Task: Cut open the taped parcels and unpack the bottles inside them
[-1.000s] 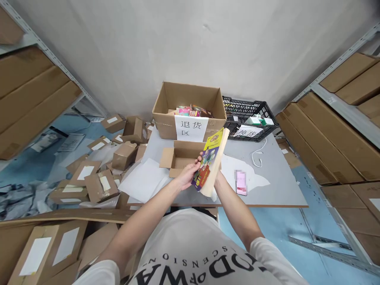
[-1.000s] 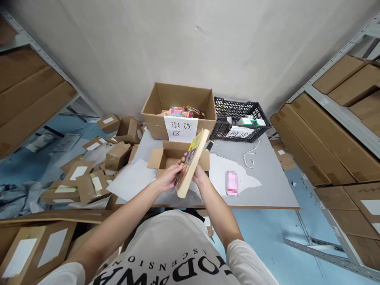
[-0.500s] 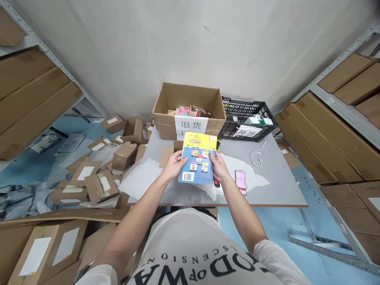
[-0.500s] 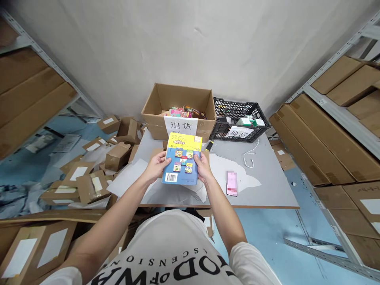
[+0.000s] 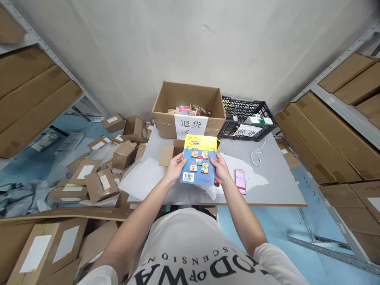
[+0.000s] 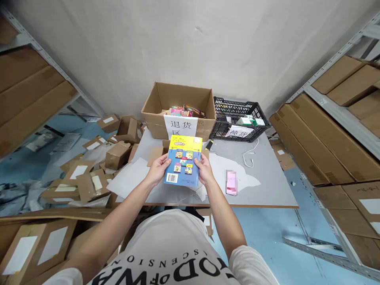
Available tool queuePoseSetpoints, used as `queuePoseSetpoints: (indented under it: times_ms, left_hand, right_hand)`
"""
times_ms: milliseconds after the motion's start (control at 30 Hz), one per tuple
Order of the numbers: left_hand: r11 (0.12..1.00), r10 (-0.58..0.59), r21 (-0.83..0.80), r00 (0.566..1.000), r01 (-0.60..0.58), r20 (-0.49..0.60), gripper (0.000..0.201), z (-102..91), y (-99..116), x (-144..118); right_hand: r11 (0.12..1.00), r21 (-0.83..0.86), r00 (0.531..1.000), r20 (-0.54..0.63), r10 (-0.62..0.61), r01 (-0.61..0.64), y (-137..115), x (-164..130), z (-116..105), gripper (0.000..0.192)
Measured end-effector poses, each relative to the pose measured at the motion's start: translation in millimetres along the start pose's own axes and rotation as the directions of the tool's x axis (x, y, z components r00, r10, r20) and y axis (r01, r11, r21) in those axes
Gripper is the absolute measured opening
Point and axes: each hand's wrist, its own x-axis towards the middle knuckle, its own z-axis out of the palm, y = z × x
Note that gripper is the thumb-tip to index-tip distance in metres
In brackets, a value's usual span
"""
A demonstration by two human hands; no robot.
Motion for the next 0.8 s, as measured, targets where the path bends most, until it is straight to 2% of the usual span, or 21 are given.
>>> queuePoseSetpoints:
  times_ms: [100, 167, 233, 333, 433, 567, 667, 800]
  left_hand:
    - [0.990, 0.120, 0.095, 0.981, -0.107, -0.150, 0.061, 3.7, -1.6, -6.5]
    - [0.968, 0.214, 0.173, 0.961, -0.184, -0.175, 0.060, 11.1, -2.2, -14.4]
    - [0.952, 0.240, 0.217, 0.967, -0.218, -0.081, 0.059, 22.7, -3.3, -22.5]
    - [0.948, 0.208, 0.232, 0.976, -0.219, 0.071, 0.061, 41.6, -6.1, -30.6]
    - [0.964, 0.213, 0.142, 0.972, -0.226, 0.103, 0.068, 52.2, -8.6, -33.3]
    - [0.971, 0.232, -0.071, 0.970, -0.227, 0.068, 0.077, 49.6, -9.0, -31.9]
    - [0.967, 0.218, -0.130, 0.975, -0.221, -0.035, 0.062, 43.1, -7.7, -27.6]
    - [0.971, 0.089, -0.210, 0.987, -0.116, -0.133, 0.046, 36.2, -2.2, -20.3]
  right_hand:
    - [0.999, -0.016, 0.998, -0.040, -0.040, 0.039, -1.3, 0.0, -1.4, 0.045]
    - [0.997, -0.046, 0.994, -0.078, -0.071, 0.068, -1.5, 0.7, -1.4, 0.046]
    - [0.991, -0.081, 0.988, -0.099, -0.115, 0.108, -0.9, 1.3, 1.3, 0.046]
    - [0.974, -0.127, 0.977, -0.076, -0.197, 0.187, 1.3, -0.4, 12.0, 0.045]
    - [0.956, -0.197, 0.975, -0.008, -0.221, 0.215, 5.0, -7.3, 26.8, 0.055]
    - [0.924, -0.323, 0.975, 0.146, -0.167, 0.206, 8.2, -21.0, 39.7, 0.062]
    - [0.854, -0.451, 0.956, 0.244, -0.160, 0.258, 6.4, -27.2, 41.7, 0.055]
    - [0.717, -0.578, 0.910, 0.359, -0.206, 0.390, 3.0, -23.5, 36.5, 0.052]
